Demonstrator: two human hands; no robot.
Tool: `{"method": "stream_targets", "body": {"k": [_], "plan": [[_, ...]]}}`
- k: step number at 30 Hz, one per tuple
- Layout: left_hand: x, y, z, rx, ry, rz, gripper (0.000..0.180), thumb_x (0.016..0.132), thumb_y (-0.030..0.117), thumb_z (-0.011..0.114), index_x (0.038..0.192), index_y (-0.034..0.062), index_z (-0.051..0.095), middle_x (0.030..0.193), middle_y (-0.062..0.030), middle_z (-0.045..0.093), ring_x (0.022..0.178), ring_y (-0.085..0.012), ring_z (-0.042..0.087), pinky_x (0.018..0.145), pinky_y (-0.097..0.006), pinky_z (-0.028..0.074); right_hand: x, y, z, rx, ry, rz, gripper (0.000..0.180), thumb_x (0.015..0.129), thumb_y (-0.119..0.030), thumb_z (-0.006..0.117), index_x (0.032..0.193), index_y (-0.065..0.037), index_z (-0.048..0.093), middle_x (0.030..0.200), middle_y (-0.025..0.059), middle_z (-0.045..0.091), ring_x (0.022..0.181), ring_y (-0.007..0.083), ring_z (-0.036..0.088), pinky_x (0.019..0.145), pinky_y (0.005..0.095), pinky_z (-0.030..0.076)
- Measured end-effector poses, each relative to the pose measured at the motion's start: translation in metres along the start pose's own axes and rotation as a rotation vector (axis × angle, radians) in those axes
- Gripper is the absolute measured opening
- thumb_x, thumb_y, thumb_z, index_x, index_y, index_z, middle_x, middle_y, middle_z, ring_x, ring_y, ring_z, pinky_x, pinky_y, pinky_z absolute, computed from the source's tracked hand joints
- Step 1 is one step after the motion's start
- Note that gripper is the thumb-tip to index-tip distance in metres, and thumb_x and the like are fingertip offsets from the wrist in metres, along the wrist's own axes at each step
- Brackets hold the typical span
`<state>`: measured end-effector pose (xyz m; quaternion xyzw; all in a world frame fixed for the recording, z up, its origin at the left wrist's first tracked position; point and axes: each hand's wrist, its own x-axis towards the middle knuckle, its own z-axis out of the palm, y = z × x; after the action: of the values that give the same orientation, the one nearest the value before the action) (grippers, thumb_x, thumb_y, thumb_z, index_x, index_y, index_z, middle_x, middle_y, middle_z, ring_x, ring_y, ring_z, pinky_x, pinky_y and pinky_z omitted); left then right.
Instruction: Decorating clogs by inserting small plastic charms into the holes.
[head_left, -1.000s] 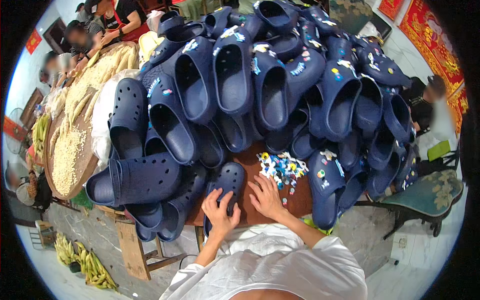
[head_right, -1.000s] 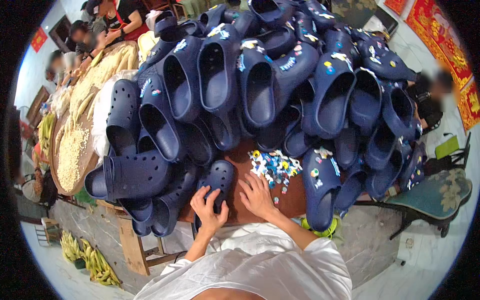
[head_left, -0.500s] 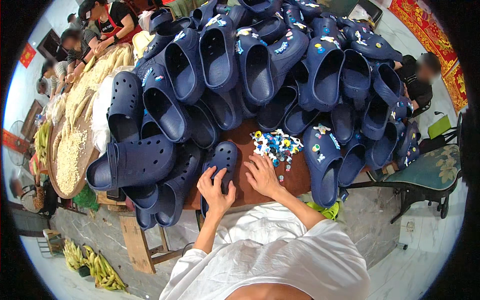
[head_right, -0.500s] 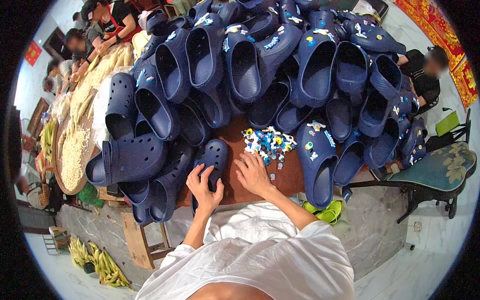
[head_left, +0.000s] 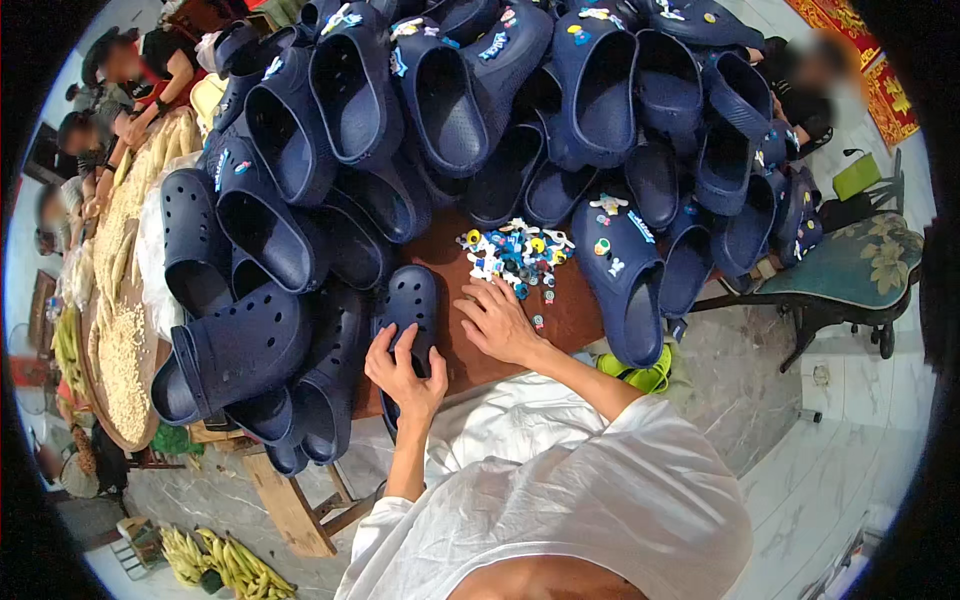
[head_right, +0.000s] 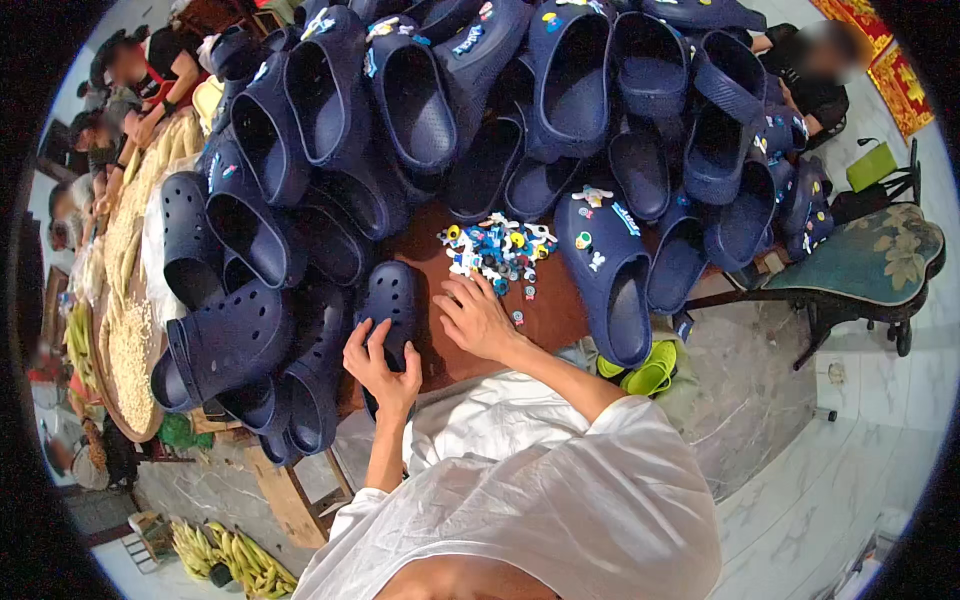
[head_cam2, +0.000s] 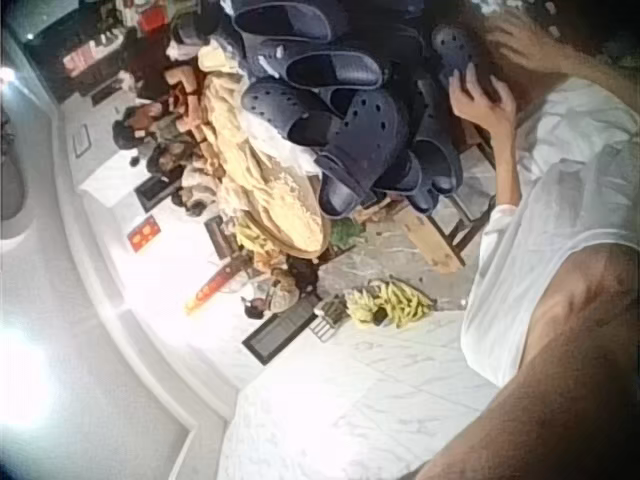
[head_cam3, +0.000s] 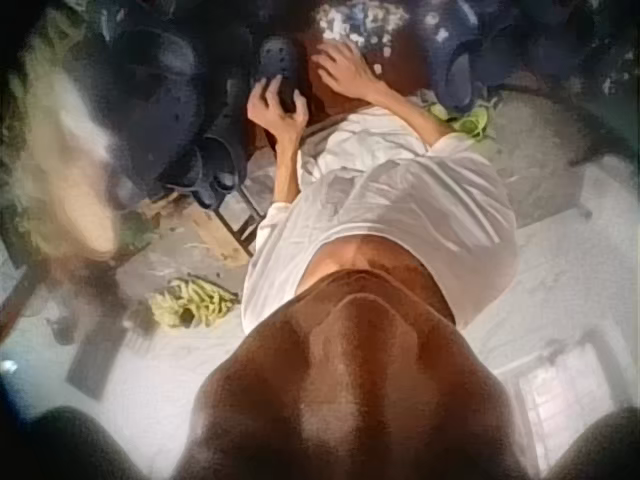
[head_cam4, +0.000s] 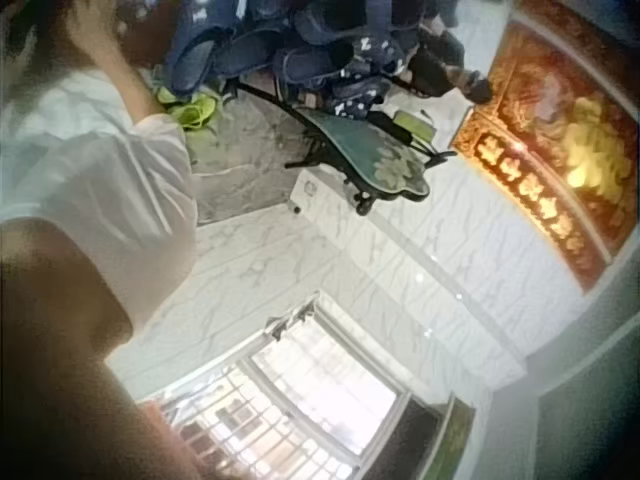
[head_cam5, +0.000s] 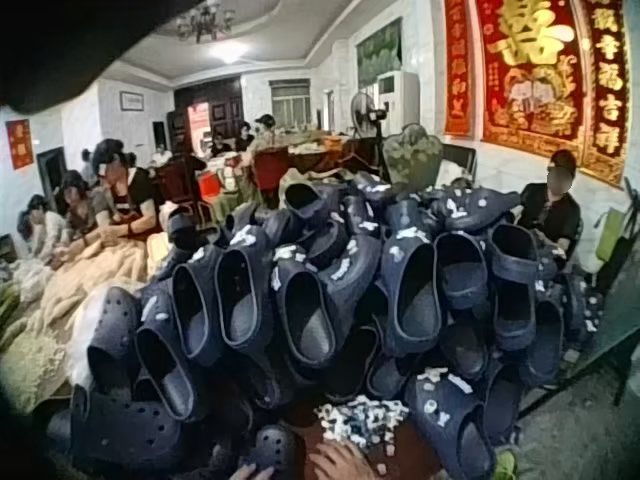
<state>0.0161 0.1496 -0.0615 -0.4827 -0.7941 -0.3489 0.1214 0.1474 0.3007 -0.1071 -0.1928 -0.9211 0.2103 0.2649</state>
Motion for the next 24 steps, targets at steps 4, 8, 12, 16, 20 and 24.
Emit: {"method": "stream_targets", "body": {"k": [4,8,12,16,20,24], "plan": [[0.0003,0.0013,0.0011,-0.009,-0.007,-0.003,0.043,0.077,0.021,0.071,0.118,0.0101,0.065,0.129,-0.0159,0.054,0.121,-0.0344,0.048,0.101,-0.047,0.032,-0.0015,0.0005,0.0000,-0.026,0.001,0.006,0.033,0.086,-0.017,0.066,0.116,-0.004,0.063,0.124,0.0175,0.056,0.128,0.0343,0.048,0.114,0.0538,0.029],[-0.0006,0.0017,-0.0005,-0.020,-0.013,-0.005,0.044,0.077,0.021,0.071,0.119,0.0102,0.066,0.129,-0.0158,0.054,0.121,-0.0344,0.048,0.101,-0.047,0.032,-0.0026,0.0004,0.0015,-0.031,0.002,0.011,0.033,0.086,-0.018,0.066,0.115,-0.004,0.063,0.125,0.0175,0.056,0.129,0.0341,0.048,0.114,0.0536,0.029],[-0.0010,0.0007,-0.0011,-0.008,-0.002,0.004,0.045,0.076,0.021,0.072,0.119,0.0107,0.065,0.130,-0.0159,0.054,0.121,-0.0348,0.048,0.101,-0.047,0.033,-0.0027,-0.0014,0.0018,-0.037,0.021,0.001,0.034,0.086,-0.018,0.066,0.116,-0.003,0.063,0.125,0.0176,0.056,0.128,0.0341,0.048,0.113,0.0534,0.030],[-0.0007,0.0006,0.0011,-0.012,0.000,0.001,0.045,0.076,0.021,0.071,0.119,0.0104,0.065,0.130,-0.0161,0.054,0.121,-0.0352,0.048,0.101,-0.047,0.033,-0.0033,0.0000,0.0018,-0.029,0.036,0.004,0.033,0.086,-0.018,0.066,0.115,-0.004,0.064,0.124,0.0172,0.056,0.128,0.0343,0.048,0.112,0.0529,0.031],[-0.0010,0.0007,-0.0006,-0.001,0.008,-0.002,0.045,0.076,0.022,0.071,0.119,0.0104,0.065,0.129,-0.0163,0.054,0.120,-0.0357,0.049,0.101,-0.048,0.033,-0.0025,-0.0005,0.0016,-0.005,0.025,-0.006,0.035,0.085,-0.017,0.066,0.118,-0.005,0.062,0.126,0.0177,0.056,0.128,0.0358,0.049,0.111,0.0547,0.033],[-0.0013,0.0005,-0.0003,-0.016,0.014,0.012,0.045,0.077,0.022,0.071,0.119,0.0096,0.065,0.129,-0.0170,0.054,0.119,-0.0362,0.049,0.101,-0.048,0.033,-0.0029,-0.0020,-0.0005,-0.032,0.025,-0.009,0.032,0.087,-0.019,0.066,0.115,-0.004,0.064,0.125,0.0171,0.057,0.127,0.0340,0.049,0.112,0.0523,0.032]]}}
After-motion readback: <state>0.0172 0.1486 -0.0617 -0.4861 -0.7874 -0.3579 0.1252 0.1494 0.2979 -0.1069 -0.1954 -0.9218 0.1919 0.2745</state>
